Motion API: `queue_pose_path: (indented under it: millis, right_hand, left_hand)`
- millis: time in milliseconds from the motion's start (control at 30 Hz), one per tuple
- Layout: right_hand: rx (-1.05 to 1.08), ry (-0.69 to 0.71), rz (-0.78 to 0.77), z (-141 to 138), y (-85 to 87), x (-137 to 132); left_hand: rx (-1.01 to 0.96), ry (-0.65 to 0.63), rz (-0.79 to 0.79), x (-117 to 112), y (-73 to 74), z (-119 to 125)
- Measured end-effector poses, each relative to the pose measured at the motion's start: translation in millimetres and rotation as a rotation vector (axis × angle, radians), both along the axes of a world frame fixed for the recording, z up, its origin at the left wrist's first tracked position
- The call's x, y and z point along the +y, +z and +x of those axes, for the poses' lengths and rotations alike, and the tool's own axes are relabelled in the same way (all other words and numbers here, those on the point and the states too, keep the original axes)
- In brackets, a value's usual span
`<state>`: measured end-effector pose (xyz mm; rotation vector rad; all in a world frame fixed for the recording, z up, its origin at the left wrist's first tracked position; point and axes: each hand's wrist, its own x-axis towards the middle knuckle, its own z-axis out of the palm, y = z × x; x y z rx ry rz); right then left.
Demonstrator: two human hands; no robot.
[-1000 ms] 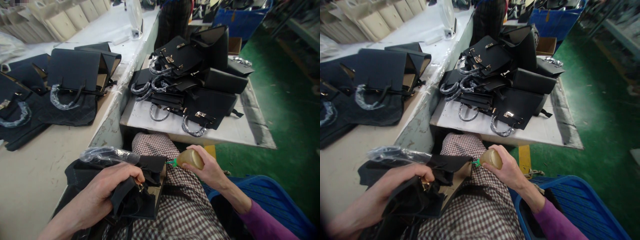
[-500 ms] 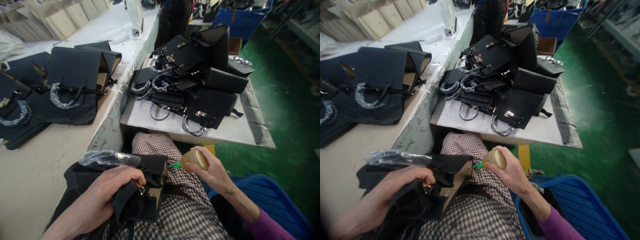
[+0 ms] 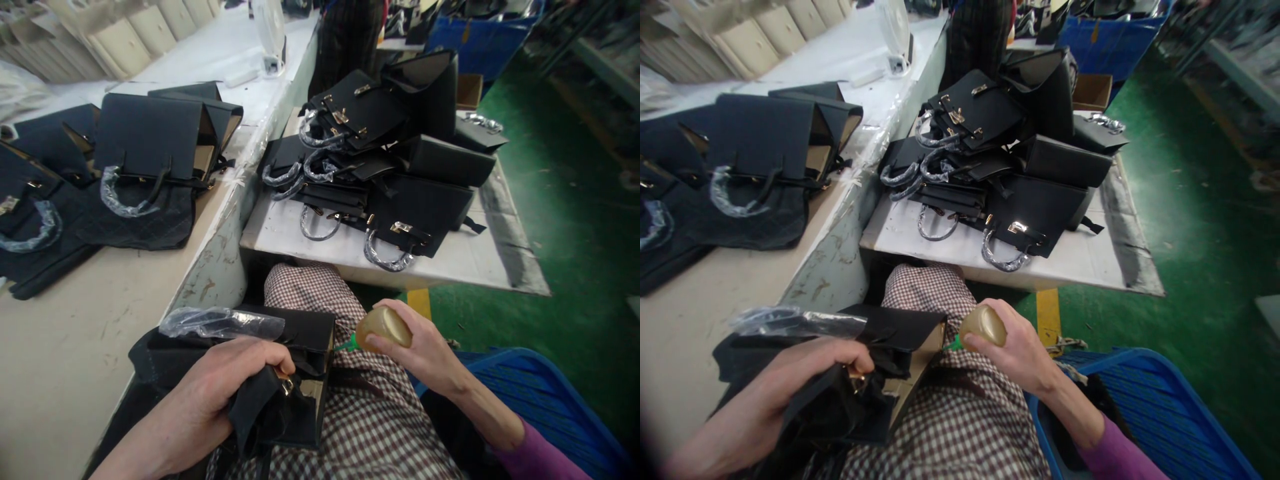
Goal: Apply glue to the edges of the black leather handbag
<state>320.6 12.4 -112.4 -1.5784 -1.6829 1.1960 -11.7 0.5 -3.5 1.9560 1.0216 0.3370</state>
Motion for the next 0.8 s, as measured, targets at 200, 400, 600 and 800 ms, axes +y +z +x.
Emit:
queue_pose_path:
  millis: [200, 400, 600, 800]
  right_hand:
    - [0.184, -0.21, -0.22, 6.8, -2.7, 0.9]
    - [0.272, -0.351, -0.217, 8.9, 0.3, -0.4]
    - [0.16, -0.259, -0.215, 4.7, 3.1, 1.2]
    - [0.043, -0.178, -0.124, -6.8, 2.4, 2.7]
  left_hand:
    - [0.0, 0.124, 0.1, -14.2, -9.5, -9.6]
    - [-0.018, 0.231, 0.089, -40.4, -19.3, -6.9]
    - [0.015, 0.075, -0.118, -50.8, -28.0, -7.3]
    - [0.002, 0.075, -0.13, -52.4, -29.1, -12.2]
